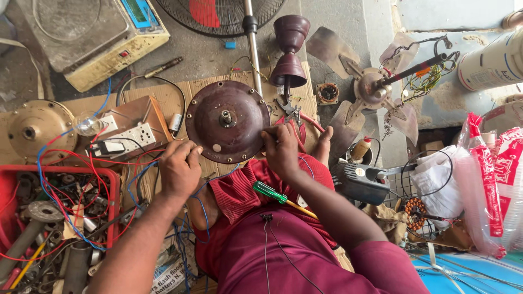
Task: The person sits on the floor and assembles a ceiling fan motor housing. They place the motor stator into the housing, connect wires, and secure a small white component using a screwdriver. The person then attaches a decorative cap to the assembly.
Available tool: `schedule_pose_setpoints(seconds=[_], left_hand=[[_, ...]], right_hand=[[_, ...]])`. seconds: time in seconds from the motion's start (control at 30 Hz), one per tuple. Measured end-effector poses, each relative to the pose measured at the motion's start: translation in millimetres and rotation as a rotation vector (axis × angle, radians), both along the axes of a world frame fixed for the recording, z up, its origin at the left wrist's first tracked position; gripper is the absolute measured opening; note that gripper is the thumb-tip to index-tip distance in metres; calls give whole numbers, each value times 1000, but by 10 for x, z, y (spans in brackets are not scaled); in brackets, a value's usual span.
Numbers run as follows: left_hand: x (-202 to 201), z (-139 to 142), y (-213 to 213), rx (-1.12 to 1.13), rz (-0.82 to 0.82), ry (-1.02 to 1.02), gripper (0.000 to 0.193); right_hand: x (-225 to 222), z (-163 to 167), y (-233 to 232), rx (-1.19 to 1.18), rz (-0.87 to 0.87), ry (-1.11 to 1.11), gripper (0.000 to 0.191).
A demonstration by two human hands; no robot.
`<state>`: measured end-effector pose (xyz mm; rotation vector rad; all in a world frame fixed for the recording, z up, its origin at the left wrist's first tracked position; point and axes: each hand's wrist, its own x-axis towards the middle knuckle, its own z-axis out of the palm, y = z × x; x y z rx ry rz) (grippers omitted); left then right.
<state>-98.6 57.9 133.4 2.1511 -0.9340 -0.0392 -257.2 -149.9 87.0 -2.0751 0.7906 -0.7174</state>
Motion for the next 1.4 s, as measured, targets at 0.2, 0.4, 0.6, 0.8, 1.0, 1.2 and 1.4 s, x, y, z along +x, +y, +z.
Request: schedule_pose_setpoints(seconds=[0.2,0.4,0.6,0.8,1.0,1.2,1.4], left_hand=[[-162,11,-73,-20,164,-51,19],[-163,-92,-139,-45,209,-51,11],[-162,-145,-98,-40,142,-54,9],[19,-50,-51,-29,-51,-67,14],[225,68,223,-127,140,101,20],[185,-91,1161,-245,693,462,15],[-74,-773,1045,30,691,282,16]], right_hand=[[41,93,-46,87,-43,27,25],[-30,220,-116,-111,116,-42,8],[161,270,154,-112,-115,-46,22],[182,174,-41,-285,-83,34,29],[-3,-68,-398,-227,318,230,16],[-17,-44,-238,-328,112,189,20],[34,84,-124,0,-87,292,23]])
